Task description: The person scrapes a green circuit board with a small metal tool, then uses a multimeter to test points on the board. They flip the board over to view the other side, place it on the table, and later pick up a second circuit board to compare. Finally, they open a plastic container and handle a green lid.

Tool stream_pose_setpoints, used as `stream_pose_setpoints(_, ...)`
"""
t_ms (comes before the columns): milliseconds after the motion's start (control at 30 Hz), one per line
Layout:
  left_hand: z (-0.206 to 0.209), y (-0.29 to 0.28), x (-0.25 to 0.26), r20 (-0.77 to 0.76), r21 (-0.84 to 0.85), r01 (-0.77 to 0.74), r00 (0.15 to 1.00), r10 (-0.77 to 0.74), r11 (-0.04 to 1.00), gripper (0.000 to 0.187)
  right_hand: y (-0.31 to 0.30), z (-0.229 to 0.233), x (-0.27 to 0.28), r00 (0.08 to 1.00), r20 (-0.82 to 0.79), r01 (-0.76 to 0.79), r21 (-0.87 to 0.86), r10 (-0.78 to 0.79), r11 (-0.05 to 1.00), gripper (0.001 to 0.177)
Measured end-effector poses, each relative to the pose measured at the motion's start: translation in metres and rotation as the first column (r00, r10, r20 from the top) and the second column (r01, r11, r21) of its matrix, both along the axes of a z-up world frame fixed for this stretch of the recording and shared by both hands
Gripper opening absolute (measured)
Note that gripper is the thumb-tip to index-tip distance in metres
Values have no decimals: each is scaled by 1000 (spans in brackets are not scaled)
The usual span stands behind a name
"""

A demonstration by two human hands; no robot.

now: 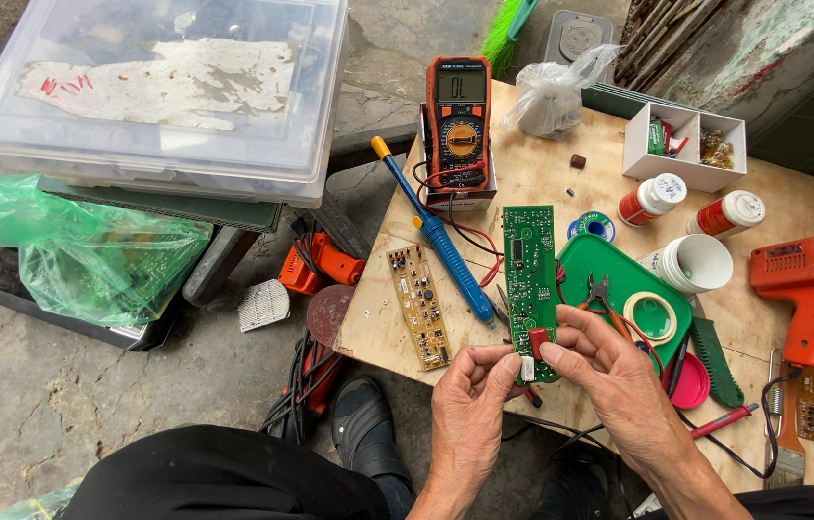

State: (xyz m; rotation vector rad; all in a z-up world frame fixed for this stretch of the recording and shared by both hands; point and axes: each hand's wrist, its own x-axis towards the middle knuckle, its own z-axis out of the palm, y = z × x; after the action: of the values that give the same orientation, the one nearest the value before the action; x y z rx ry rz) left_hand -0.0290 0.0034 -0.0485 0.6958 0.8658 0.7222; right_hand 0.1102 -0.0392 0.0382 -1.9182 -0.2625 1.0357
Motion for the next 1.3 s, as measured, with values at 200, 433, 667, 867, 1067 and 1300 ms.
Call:
stream_pose_setpoints(200,1,-2,2,17,-8,-3,1000,3,1000,20,-1,7,0,1000,-18,2,44,-2,999,63)
stream_pose_setpoints(433,3,-2,2,-8,-12,6,1000,-6,1000,19,-2,12,0,1000,-11,11,30,-11,999,62)
stream_pose_setpoints(667,9,-3,1,5,-27,12,1000,-12,1000,21,-2,21,-1,1000,-30,-3,1,3,1000,61)
stream_pose_setpoints(867,4,-1,3,-37,-9,48,998,-49,999,19,-16,-31,15,999,11,35,190,-38,981,58)
stream_pose_setpoints(1067,-36,0,19,-139,-141,-137,983,117,980,20,-11,-36,16,1000,9,14,137,-16,990,58)
stream_pose_setpoints(1300,2,12,31,-110,-234,-108,990,84,966,32,7,28,23,995,-76,70,72,-65,995,69)
